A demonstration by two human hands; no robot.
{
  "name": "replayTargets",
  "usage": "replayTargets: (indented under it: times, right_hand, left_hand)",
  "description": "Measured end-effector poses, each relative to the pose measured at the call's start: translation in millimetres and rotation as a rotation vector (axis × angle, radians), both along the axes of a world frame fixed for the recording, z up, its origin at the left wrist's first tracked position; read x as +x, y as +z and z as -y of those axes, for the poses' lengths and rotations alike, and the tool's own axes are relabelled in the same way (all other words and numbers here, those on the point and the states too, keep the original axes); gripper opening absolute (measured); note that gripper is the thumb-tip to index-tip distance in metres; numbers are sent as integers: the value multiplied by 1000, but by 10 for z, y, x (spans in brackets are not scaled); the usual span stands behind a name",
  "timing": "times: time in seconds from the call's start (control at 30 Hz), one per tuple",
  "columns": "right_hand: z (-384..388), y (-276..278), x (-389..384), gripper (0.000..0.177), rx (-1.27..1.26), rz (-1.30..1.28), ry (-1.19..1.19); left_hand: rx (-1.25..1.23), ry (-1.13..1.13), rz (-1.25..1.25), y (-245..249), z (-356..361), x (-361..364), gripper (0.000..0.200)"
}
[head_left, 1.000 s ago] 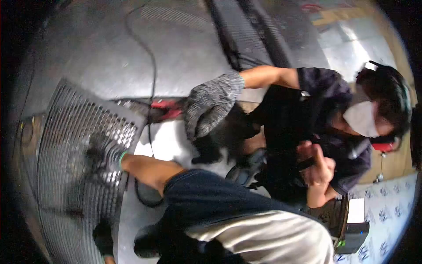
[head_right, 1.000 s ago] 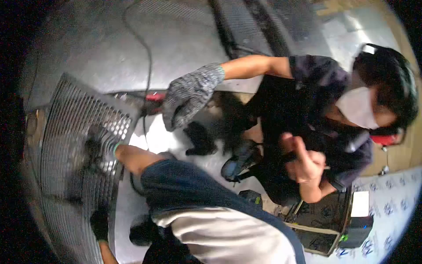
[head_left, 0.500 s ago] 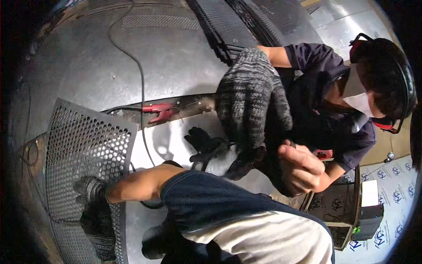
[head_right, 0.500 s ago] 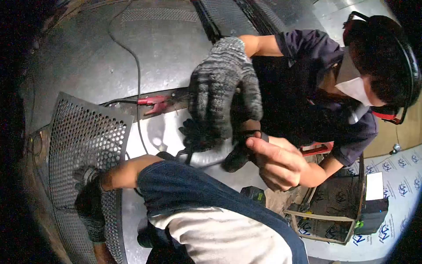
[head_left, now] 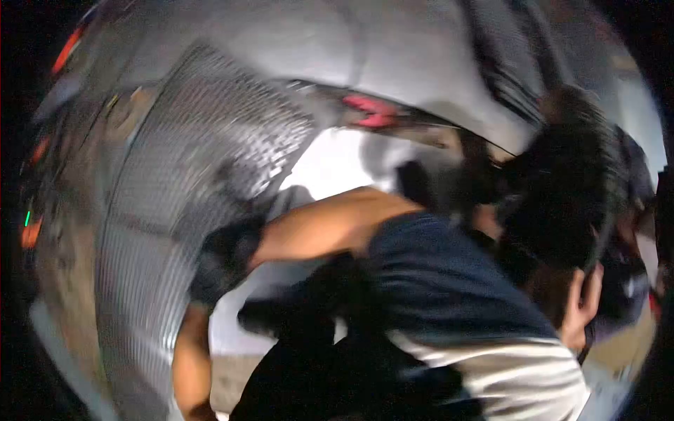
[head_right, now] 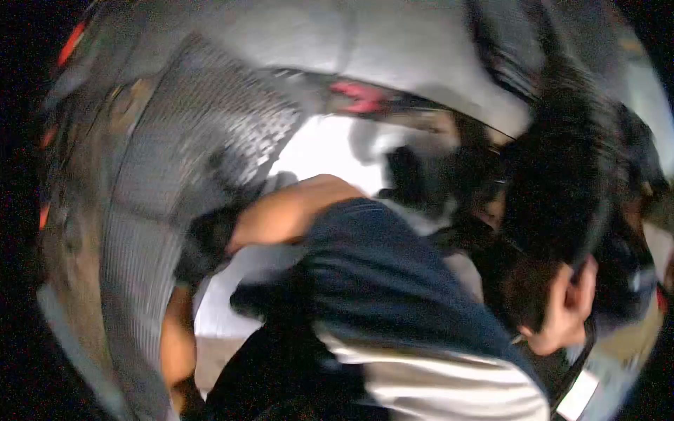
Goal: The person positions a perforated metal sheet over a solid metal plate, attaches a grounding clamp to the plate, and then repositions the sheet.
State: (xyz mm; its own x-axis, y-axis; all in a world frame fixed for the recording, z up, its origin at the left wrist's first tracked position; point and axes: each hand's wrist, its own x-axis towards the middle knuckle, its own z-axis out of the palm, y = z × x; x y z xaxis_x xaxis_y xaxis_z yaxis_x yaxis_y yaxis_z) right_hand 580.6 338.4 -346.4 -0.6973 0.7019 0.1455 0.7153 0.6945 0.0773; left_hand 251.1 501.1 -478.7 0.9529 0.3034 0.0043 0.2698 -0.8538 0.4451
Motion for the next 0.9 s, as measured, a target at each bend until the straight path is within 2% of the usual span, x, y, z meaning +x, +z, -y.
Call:
replayTargets:
  times: [0.03, 0.07, 0.1, 0.17, 0.2, 0.27, 0.3, 0.37, 0.4, 0.43, 0.47, 0.5, 0.57, 0.6, 0.67, 0.7, 0.77, 0.8, 0.83, 0.9]
  right_hand:
    - [-409, -564, -369, 37, -83, -222, 100]
    - [-733, -1096, -763, 38, -192, -368, 207]
    - [-975, -1500, -1158, 40, -278, -452, 308]
    - [-1205, -1979, -1681, 43, -396, -505, 443]
    - [-1247, -2102, -1745, 44, -427, -497, 481]
    - [-1308, -2299, -1872, 47, -484, -474, 541]
    - [-1330, -2370, -1891, 49, -502, -460, 557]
    - [-1378, -2448, -1878, 52, -528, -423, 572]
    - [-1405, -2492, -1885, 53, -539, -403, 575]
    - [-1430, -2465, -1891, 53, -546, -386, 584]
    - [-1466, -2405, -1887, 52, -599, -249, 515]
    - [-1489, -2378, -1896, 50, -650, -114, 444]
    - [-1579, -2499, -1903, 47, -671, -62, 438]
    - [-1630, -2495, -1904, 47, -712, -54, 426]
    - [-1704, -2494, -1920, 41, -714, -76, 437]
    - [-1712, -2564, -1944, 37, -674, -115, 456]
    - [-1755, -2361, -2023, 35, -780, -48, 369]
    - [-1769, -2542, -2081, 34, -765, 34, 329]
    - [-1785, -2610, -2119, 37, -708, -37, 373]
    - [-1849, -2773, -2203, 40, -634, -177, 457]
  left_hand:
    - [-23, 24, 10, -16, 92, 4, 36]
    - [-180, 155, 82, -44, 180, 19, 30]
    - [-170, 239, 12, 4, 264, 4, 30]
    - [-80, 340, 235, -7, 323, -35, 43]
    - [-73, 386, 206, -110, 362, -73, 43]
    - [53, 245, 35, -408, 453, -200, 50]
    - [49, 271, 36, -353, 484, -282, 50]
    - [-272, 513, 27, -207, 566, -475, 53]
    - [-282, 525, 40, -218, 647, -609, 53]
    - [-346, 585, -68, -264, 731, -756, 56]
    - [-414, 641, -181, -317, 828, -901, 59]
    - [-423, 651, -172, -438, 973, -1070, 59]
    - [-173, 602, -589, -687, 1306, -1361, 67]
    - [-179, 611, -584, -636, 1428, -1416, 67]
    - [-343, 627, -816, -504, 1664, -1511, 77]
    - [-354, 629, -811, -542, 1796, -1597, 77]
    - [-507, 799, -750, -669, 2045, -1746, 85]
    - [-440, 786, -782, -628, 2105, -1758, 82]
    - [-458, 798, -786, -609, 2146, -1783, 82]
    - [-316, 826, -666, -599, 2170, -1849, 79]
